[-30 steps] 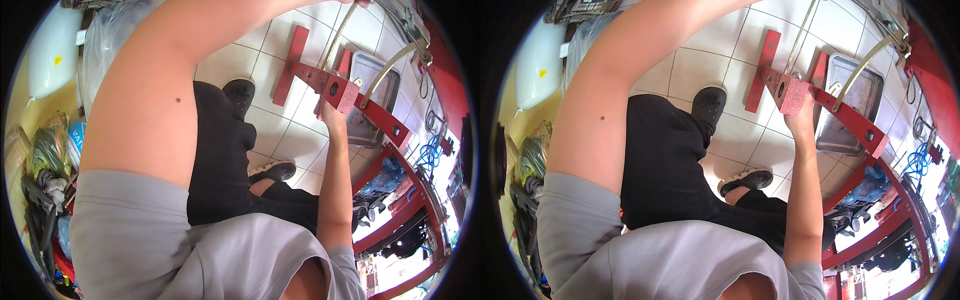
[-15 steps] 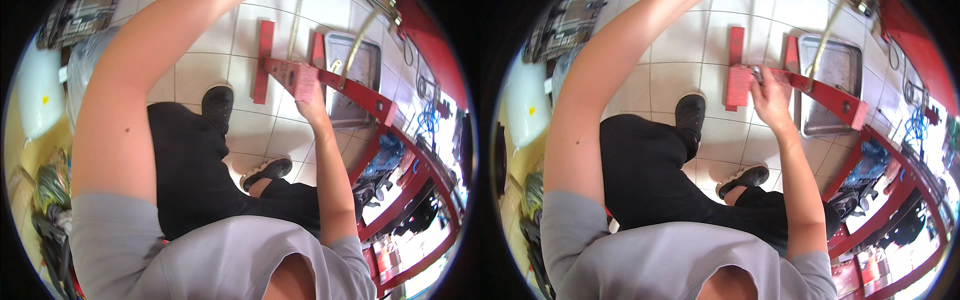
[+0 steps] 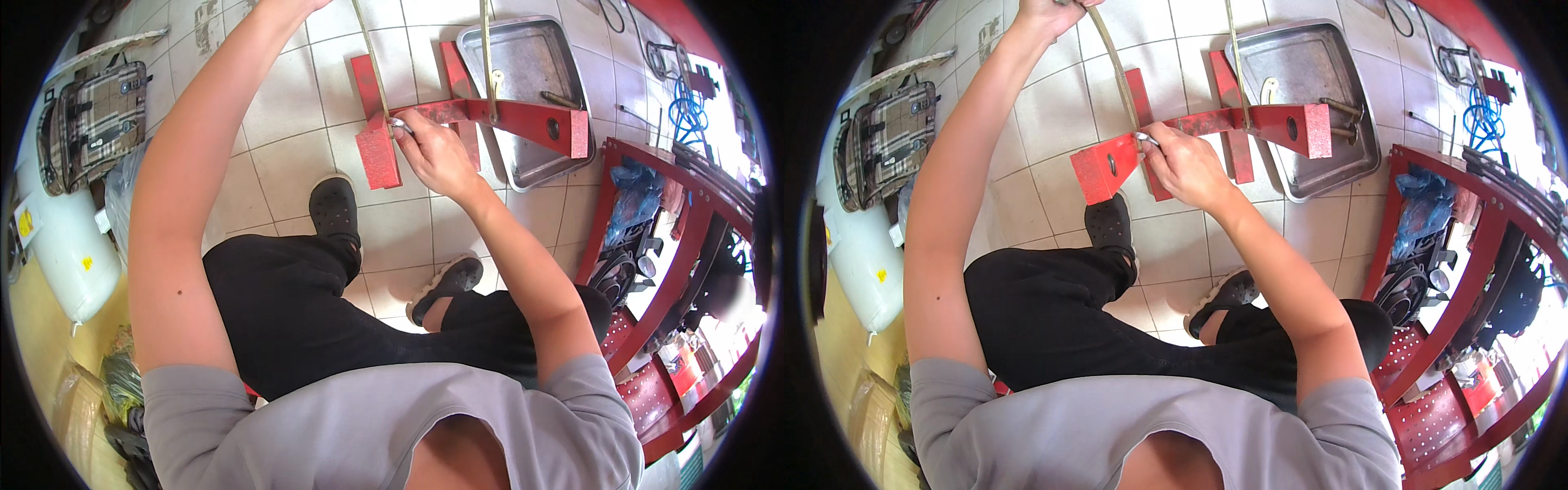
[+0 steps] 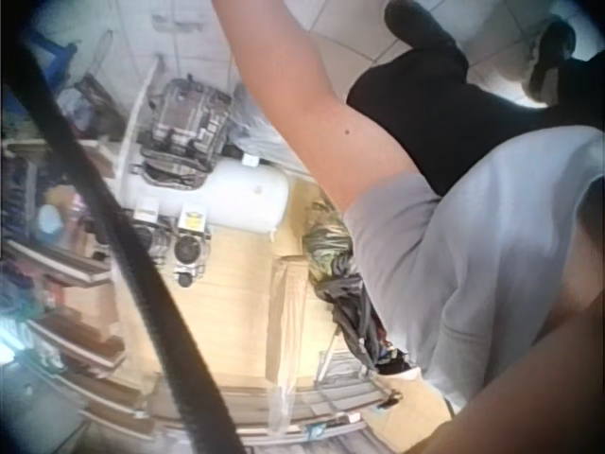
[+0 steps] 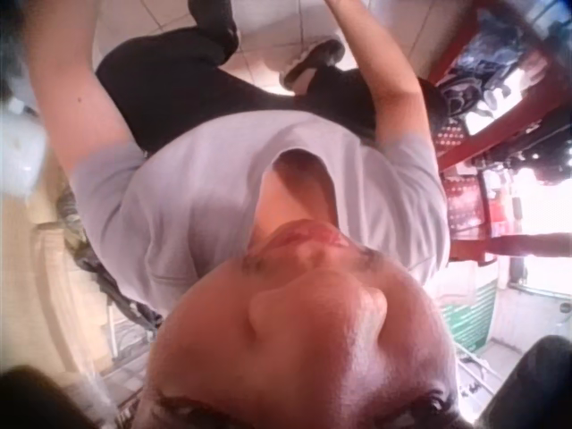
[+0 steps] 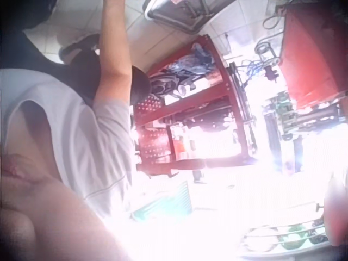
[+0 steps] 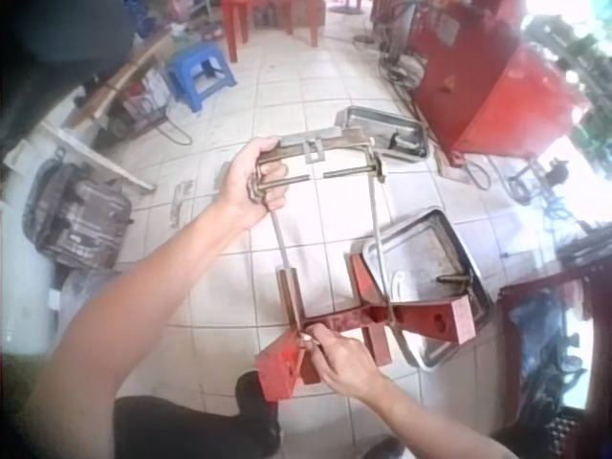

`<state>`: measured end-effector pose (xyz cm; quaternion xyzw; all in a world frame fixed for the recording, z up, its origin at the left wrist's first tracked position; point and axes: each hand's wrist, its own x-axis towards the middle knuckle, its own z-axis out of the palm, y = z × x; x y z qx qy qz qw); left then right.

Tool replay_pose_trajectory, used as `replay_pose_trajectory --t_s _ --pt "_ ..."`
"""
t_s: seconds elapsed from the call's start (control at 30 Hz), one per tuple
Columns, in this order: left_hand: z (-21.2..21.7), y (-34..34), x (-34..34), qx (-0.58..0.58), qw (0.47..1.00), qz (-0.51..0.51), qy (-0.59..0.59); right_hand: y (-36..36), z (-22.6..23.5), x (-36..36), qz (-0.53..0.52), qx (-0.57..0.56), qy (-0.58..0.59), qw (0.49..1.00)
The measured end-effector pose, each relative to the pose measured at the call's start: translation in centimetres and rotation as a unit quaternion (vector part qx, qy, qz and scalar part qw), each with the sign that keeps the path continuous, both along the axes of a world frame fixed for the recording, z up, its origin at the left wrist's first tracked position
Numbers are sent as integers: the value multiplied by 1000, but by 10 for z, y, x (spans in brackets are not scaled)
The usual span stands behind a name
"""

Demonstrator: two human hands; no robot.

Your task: The person sits on a low stool and assembles a red metal frame using a wrench. They insert bolts and tighten nuts on the frame's joints, occasionally picking up additional hardware from a nearby metal tray.

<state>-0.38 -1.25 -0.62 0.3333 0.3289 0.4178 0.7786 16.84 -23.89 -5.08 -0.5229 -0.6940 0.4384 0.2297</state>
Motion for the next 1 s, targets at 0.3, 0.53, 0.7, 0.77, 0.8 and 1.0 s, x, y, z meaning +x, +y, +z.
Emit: replay_pose_trajectory --t_s 0.3,0.53,0.7,0.77,0.8,1.0 --pt "-9 5 -8 -24 1000 -9 -11 2 -13 -14 -105 -228 99 963" --pt "-4 5 -7 -11 1000 -23 -16 -3 -7 3 -84 -139 162 973" --pt "-8 9 -11 -7 999 -31 -21 2 0 2 -24 -83 94 992" --pt "-9 9 -13 -11 1000 -22 -19 3 -8 3 -29 -115 138 983" --pt "-6 7 -11 -19 1000 -9 -13 2 -13 4 -31 -97 130 986" --pt "-1 9 -15 -22 1000 3 4 0 -13 -15 -56 -49 77 994"
